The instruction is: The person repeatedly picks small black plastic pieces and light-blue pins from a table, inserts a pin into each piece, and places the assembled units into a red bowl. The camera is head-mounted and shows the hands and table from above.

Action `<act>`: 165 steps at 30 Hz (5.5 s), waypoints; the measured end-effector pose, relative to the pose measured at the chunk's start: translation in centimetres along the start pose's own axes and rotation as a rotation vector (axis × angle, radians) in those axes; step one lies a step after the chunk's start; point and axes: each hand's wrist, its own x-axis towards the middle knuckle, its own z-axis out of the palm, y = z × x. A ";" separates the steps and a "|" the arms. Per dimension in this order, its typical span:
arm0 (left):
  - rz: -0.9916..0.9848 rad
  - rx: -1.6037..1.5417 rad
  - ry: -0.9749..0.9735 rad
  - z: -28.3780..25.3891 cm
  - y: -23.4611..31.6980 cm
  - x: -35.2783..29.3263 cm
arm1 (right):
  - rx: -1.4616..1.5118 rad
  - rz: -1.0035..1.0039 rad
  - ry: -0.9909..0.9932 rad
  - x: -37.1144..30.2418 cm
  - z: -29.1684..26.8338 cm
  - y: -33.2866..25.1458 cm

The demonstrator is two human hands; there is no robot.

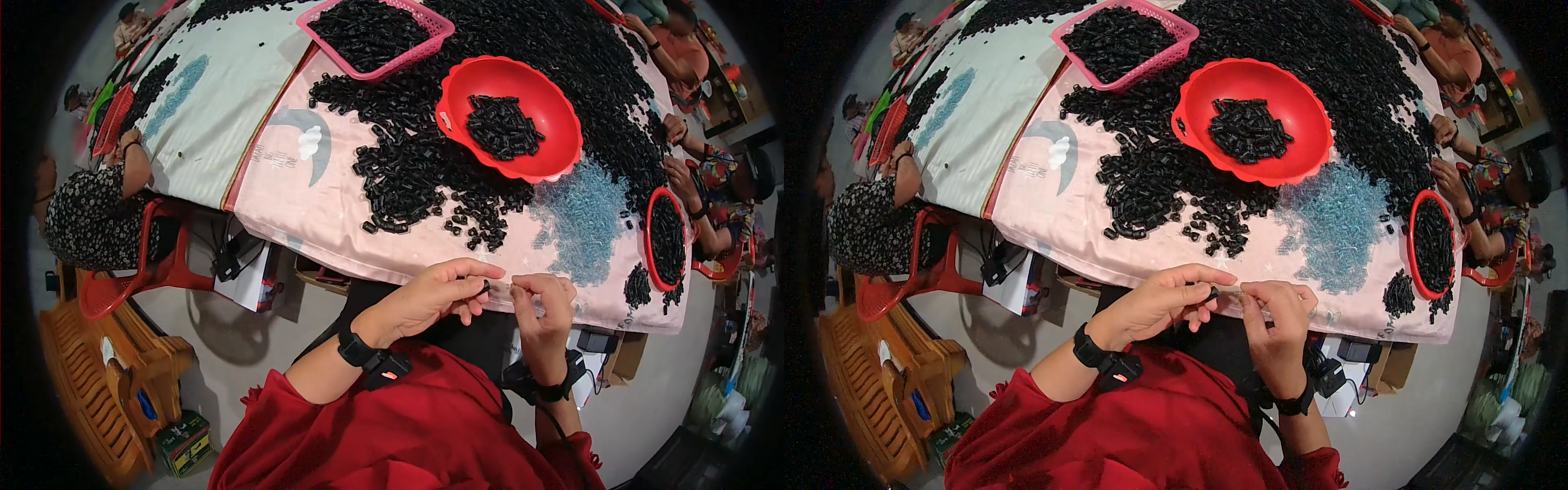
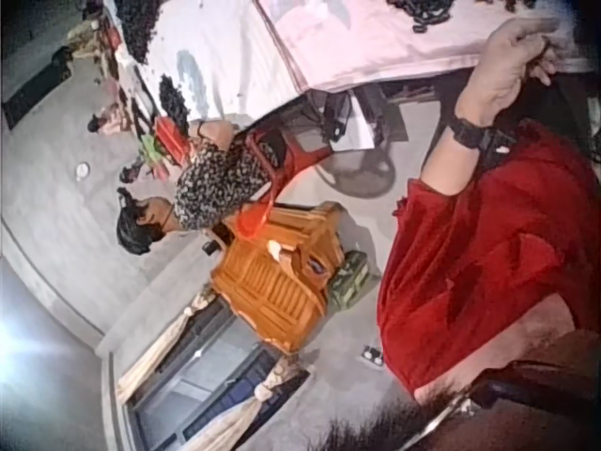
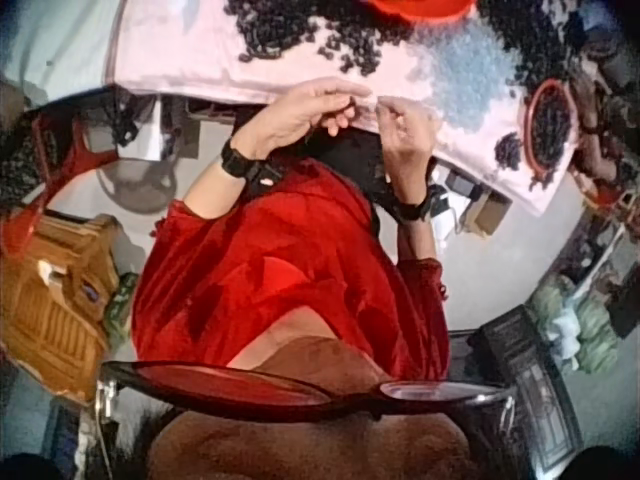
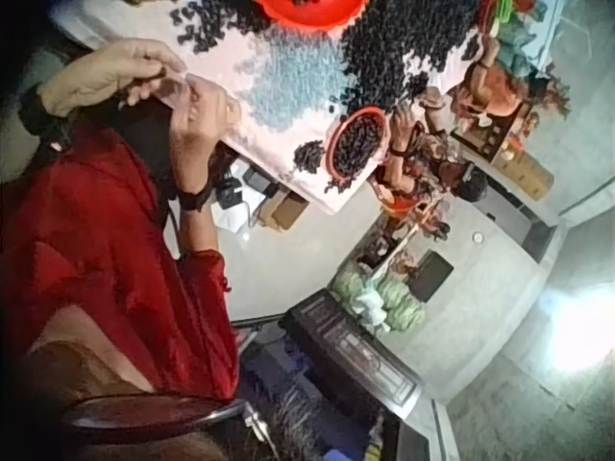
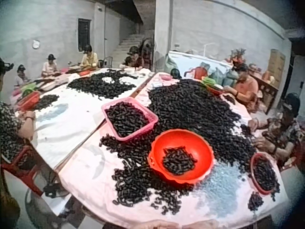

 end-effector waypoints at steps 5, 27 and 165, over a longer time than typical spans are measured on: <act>0.004 0.119 -0.008 0.0 -0.4 0.2 | -0.063 -0.070 0.004 -0.1 -0.2 -0.6; 0.066 0.199 0.102 0.3 -1.0 0.3 | -0.054 -0.102 -0.026 -0.3 0.4 -0.8; 0.034 0.278 0.191 0.9 0.2 -0.7 | -0.308 -0.209 -0.242 1.7 -0.6 -3.5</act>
